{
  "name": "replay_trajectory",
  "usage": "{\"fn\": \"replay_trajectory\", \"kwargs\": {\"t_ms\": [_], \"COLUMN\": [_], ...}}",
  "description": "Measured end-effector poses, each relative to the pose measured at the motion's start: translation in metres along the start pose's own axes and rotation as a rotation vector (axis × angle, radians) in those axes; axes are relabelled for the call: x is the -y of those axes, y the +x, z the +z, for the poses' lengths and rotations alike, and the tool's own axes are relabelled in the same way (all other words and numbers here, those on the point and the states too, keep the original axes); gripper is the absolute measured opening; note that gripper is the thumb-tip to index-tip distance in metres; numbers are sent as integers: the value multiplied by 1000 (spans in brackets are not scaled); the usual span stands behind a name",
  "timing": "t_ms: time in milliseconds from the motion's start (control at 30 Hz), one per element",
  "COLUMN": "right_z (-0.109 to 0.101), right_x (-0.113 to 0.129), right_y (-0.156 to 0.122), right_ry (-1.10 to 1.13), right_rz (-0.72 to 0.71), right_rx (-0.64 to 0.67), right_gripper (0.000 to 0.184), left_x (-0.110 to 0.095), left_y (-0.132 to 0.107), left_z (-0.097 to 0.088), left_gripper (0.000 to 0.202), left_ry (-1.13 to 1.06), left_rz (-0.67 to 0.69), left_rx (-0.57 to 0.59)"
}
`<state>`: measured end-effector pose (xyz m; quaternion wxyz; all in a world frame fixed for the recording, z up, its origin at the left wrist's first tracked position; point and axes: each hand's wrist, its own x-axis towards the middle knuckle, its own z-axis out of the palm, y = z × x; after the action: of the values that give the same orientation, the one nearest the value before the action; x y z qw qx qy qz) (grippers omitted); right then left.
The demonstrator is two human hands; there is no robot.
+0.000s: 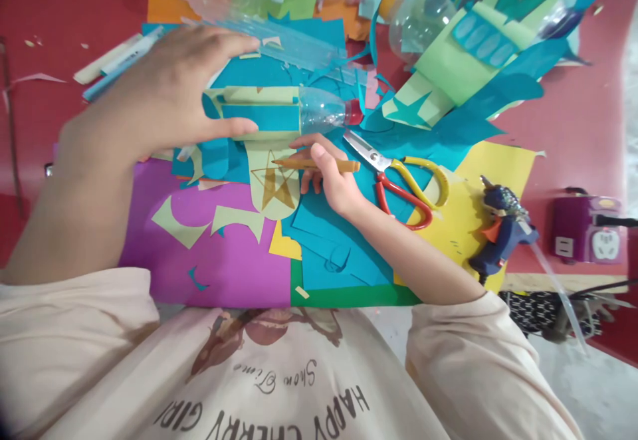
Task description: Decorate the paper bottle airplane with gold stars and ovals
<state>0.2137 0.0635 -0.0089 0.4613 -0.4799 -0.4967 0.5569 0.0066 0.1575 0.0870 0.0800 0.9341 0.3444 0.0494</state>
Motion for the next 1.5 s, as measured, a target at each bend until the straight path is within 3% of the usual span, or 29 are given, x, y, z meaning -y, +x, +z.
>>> {"fn": "replay_trajectory", "kwargs": {"t_ms": [133, 200, 267, 333, 433, 600, 833, 1167, 1500], "right_z": [-1, -1, -1, 0, -1, -2, -4, -3, -5], "right_x": [0, 2, 3, 4, 4, 3, 2, 6, 5], "right_y": [-1, -1, -2, -2, -3, -3, -5, -5, -6], "right_ry": [35, 17, -15, -45, -78, -93, -227, -301, -359], "right_rz": [-45, -53, -58, -69, -83, -131, -86, -64, -55], "right_rx": [-8, -6, -6, -8, 10, 69, 67, 57, 88], "right_gripper": [54, 49, 46, 45, 41, 30, 22, 16, 22], "left_x": [-32, -45, -49, -48, -43, -52, -66, -67, -65], "left_y": [-43, -61, -72, -77, -78, -82, -88, -89, -91], "left_z": [17, 38, 59, 76, 89, 89, 91, 93, 93], "left_gripper": [21, 18, 19, 14, 11, 14, 21, 23, 24], "left_ry": [-60, -154, -199, -88, 51, -28, -47, -78, -41], "left_rz": [93, 97, 103, 158, 273, 364, 362, 342, 371], "left_rx": [-484, -554, -452, -412, -367, -333, -246, -244, -221]}}
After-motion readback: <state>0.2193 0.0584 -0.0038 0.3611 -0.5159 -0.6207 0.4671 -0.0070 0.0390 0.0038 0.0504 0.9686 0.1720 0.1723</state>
